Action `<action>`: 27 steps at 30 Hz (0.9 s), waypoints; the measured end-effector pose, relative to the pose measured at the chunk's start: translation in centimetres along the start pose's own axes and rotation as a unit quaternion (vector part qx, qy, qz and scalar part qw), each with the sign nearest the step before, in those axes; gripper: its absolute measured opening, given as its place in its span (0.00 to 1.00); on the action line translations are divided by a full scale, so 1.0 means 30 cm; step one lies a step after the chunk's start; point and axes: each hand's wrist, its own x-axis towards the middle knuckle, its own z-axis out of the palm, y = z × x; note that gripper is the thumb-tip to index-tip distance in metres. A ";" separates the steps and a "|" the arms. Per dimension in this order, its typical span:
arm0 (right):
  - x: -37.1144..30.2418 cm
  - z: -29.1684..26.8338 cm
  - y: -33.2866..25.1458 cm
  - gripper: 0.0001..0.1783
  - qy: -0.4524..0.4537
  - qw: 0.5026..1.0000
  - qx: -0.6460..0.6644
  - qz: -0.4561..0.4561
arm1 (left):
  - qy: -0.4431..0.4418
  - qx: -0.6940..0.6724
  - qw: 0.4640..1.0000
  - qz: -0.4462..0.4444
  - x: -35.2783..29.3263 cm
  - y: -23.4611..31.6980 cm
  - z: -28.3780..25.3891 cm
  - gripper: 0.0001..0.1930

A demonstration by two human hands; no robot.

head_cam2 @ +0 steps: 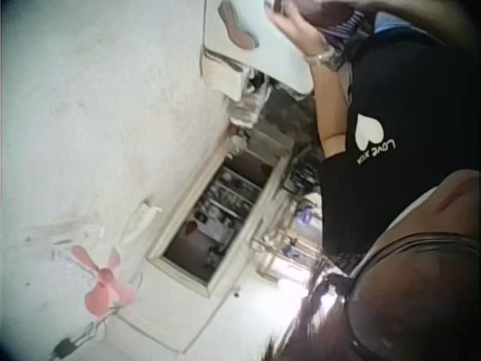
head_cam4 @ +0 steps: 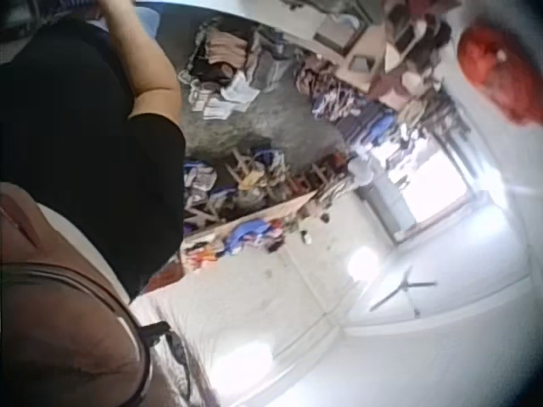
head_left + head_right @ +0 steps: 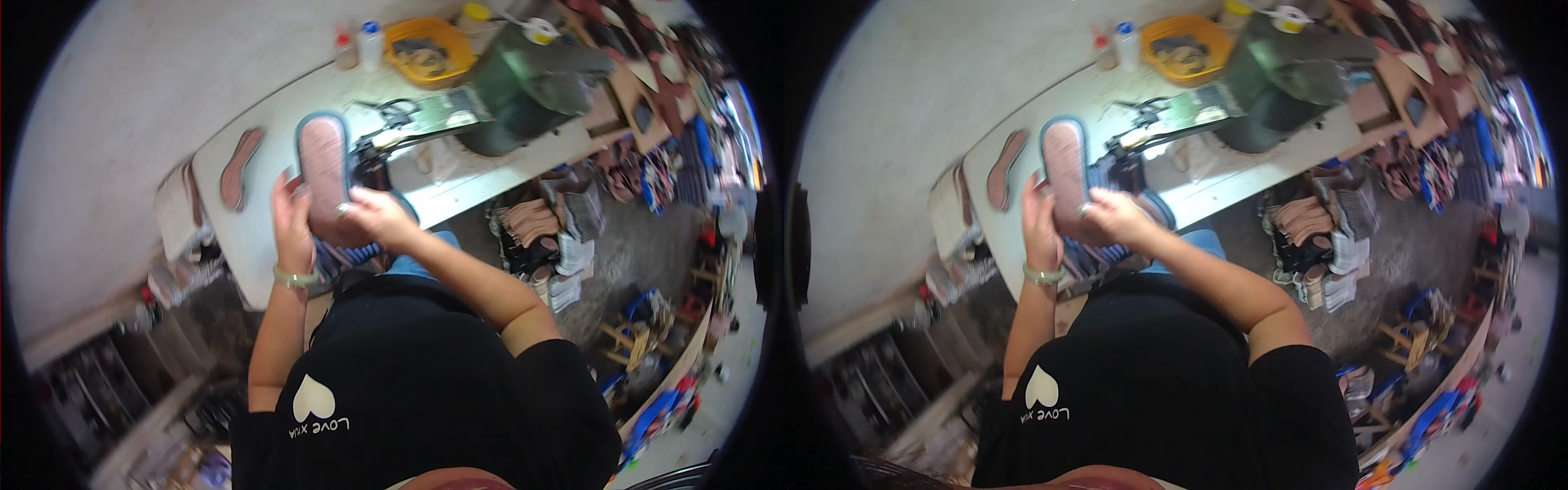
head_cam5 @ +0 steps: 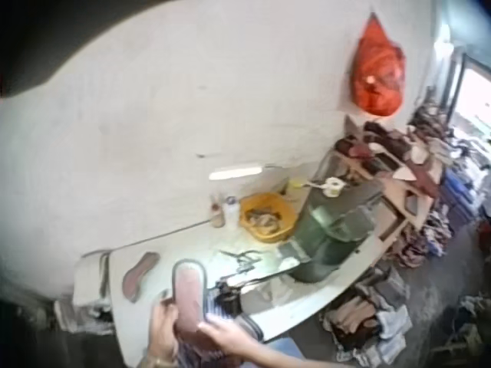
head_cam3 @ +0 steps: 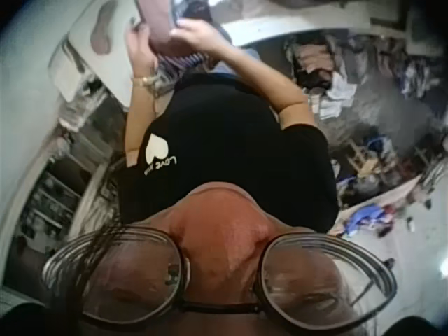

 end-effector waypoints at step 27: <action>0.056 -0.109 -0.084 0.04 0.215 0.822 -0.460 -0.258 | -0.015 -0.009 0.987 -0.162 0.013 -0.116 0.131 0.08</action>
